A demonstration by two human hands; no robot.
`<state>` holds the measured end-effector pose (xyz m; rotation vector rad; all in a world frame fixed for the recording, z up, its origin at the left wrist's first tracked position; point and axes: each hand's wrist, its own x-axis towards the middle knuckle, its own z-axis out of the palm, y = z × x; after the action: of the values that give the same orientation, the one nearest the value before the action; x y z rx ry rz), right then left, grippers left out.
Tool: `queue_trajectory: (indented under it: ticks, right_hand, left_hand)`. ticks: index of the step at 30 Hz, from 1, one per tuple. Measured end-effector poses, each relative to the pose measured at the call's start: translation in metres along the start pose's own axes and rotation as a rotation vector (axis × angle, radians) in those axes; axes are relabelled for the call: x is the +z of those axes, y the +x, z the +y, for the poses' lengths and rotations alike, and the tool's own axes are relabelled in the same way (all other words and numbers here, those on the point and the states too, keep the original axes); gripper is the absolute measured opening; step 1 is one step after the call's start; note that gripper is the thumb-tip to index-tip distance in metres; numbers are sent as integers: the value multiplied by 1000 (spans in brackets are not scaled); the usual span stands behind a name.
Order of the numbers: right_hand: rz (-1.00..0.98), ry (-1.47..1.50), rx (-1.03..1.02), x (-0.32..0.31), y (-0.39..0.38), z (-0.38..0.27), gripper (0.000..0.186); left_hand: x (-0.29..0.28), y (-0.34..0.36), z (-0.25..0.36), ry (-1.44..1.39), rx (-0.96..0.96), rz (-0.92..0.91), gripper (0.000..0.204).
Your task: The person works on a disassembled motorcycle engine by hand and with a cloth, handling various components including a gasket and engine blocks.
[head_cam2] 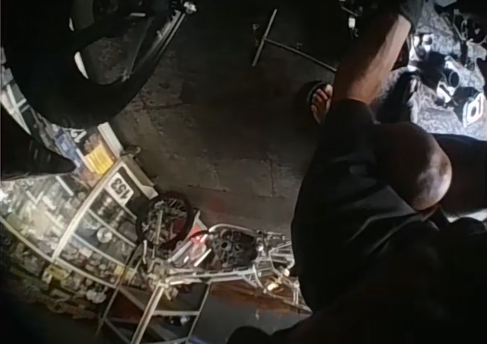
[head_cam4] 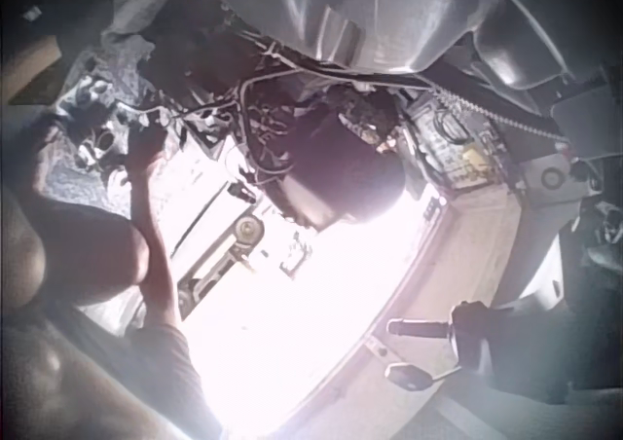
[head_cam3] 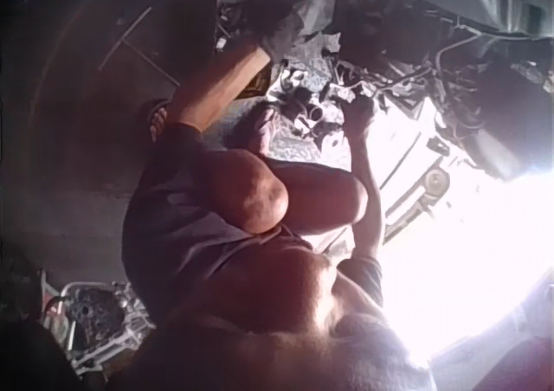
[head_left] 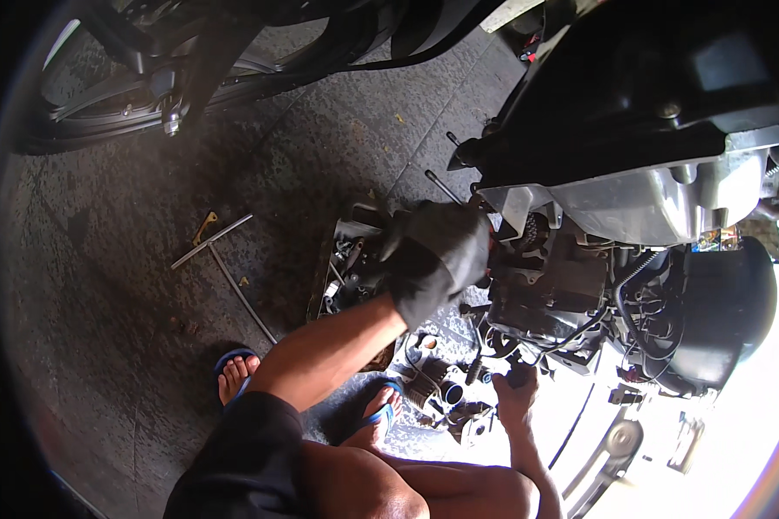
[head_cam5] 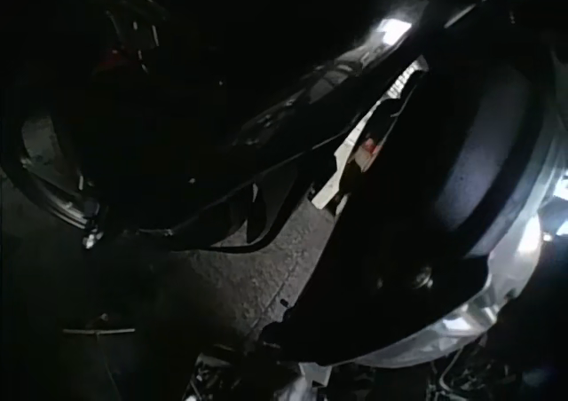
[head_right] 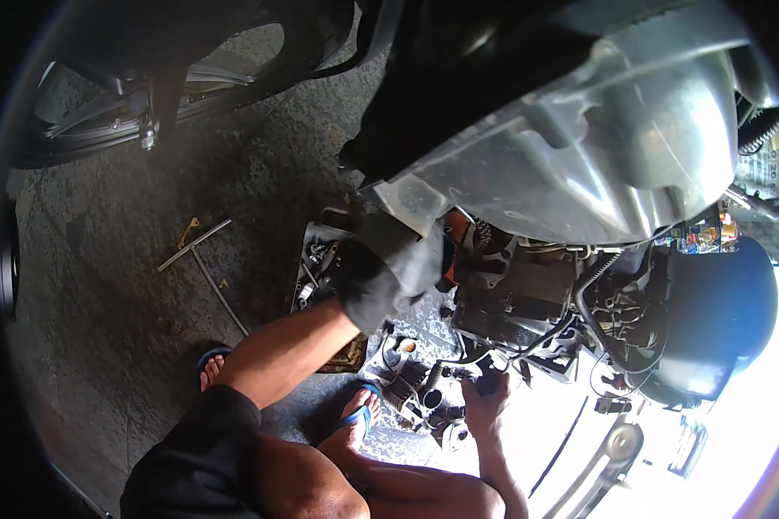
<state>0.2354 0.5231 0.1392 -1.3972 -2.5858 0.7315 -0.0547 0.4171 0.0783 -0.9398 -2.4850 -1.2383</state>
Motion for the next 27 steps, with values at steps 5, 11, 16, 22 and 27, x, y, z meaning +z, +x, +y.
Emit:
queue_trajectory:
  ticks: [5, 11, 16, 22, 27]
  right_hand:
    - [-16, 45, -8, -2, 3, 8, 33]
    - [17, -61, -22, -10, 3, -7, 33]
    - [-20, -88, 10, -7, 1, -13, 36]
    - [-4, -62, 44, -6, -1, -11, 37]
    - [-15, -88, 20, -9, 2, -6, 38]
  left_hand:
    - [-9, 10, -50, -514, -263, 103, 8]
    - [-30, 9, -69, -516, -410, 138, 11]
    - [-99, 17, -59, 304, -339, -134, 24]
    - [-108, 63, -69, -1059, -400, 170, 16]
    - [-91, 96, -80, -443, -102, -229, 23]
